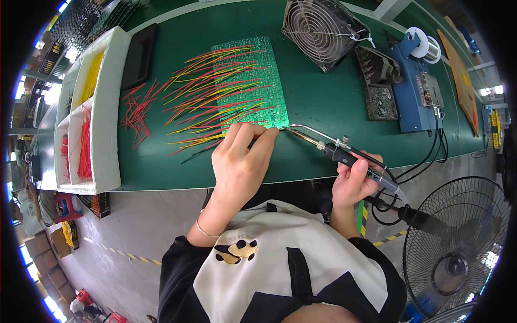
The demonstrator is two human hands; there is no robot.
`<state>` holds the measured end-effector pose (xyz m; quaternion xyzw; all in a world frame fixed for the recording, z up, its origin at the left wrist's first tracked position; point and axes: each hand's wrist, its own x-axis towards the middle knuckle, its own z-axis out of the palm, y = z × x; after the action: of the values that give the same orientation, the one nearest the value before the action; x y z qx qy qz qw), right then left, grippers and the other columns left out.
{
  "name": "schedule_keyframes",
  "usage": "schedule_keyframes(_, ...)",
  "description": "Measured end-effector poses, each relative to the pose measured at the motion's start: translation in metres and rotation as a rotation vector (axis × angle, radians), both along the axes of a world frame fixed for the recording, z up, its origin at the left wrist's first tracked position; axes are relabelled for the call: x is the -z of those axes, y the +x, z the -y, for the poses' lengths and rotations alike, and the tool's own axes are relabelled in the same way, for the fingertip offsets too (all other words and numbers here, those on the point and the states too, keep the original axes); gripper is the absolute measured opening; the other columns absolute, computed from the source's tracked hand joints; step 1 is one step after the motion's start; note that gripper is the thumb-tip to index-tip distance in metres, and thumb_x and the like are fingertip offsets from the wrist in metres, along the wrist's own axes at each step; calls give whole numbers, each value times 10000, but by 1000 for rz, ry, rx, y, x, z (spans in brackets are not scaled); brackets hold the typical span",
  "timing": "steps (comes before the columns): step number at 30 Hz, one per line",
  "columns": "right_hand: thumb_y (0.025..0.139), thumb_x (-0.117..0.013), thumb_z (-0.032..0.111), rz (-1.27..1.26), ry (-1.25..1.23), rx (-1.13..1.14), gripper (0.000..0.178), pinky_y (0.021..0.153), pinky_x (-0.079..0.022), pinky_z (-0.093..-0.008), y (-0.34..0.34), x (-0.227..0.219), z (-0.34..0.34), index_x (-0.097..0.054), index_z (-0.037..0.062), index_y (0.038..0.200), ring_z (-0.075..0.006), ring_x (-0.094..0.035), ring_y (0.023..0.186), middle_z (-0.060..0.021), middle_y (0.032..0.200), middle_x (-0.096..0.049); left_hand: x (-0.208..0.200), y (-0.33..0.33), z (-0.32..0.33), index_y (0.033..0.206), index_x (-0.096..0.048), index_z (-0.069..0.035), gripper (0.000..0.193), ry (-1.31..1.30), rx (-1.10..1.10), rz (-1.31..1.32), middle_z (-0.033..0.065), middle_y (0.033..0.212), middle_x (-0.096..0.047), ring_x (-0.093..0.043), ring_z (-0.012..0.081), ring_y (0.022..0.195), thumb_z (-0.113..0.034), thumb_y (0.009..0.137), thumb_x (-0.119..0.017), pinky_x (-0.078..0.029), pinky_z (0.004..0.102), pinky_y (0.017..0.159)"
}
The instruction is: The person retrieves wires from a container and solders them onto a circuit board using a soldering iron.
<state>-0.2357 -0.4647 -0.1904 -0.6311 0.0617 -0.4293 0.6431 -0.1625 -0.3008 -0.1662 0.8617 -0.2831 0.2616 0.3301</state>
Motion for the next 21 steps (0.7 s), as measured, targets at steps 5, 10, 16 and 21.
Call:
schedule_keyframes(5, 877, -512, 207, -17, -26, 3, 230, 383, -314, -190, 1, 0, -1, -502, -21, 857, -78, -412, 444, -78, 692, -522, 0, -1, -1, 780, -657, -47, 187, -13, -14, -17, 23, 691, -516, -499, 164, 600, 40, 617, -688, -407, 283, 479)
schedule_keyframes(10, 876, -511, 203, 0, -34, 3, 228, 375, -305, -186, 1, 2, 0, -505, -24, 860, -75, -401, 434, -79, 693, -524, 0, -1, 0, 774, -655, -45, 189, -25, -1, -8, 26, 697, -523, -512, 171, 613, 48, 613, -683, -420, 289, 493)
schedule_keyframes(16, 876, -505, 176, 7, -18, 4, 206, 386, -324, -187, 1, 0, -2, -505, -30, 864, -80, -407, 438, -83, 712, -522, 2, -1, -2, 768, -657, -46, 192, -19, -6, -3, 25, 693, -528, -514, 172, 613, 49, 604, -682, -426, 284, 499)
schedule_keyframes(21, 877, -502, 166, 17, -42, -10, 202, 388, -335, -188, 0, 1, 0, -509, -35, 869, -82, -417, 447, -82, 717, -514, 0, -1, -2, 768, -658, -45, 193, -28, 0, -12, 25, 692, -534, -515, 170, 611, 50, 603, -682, -425, 281, 499)
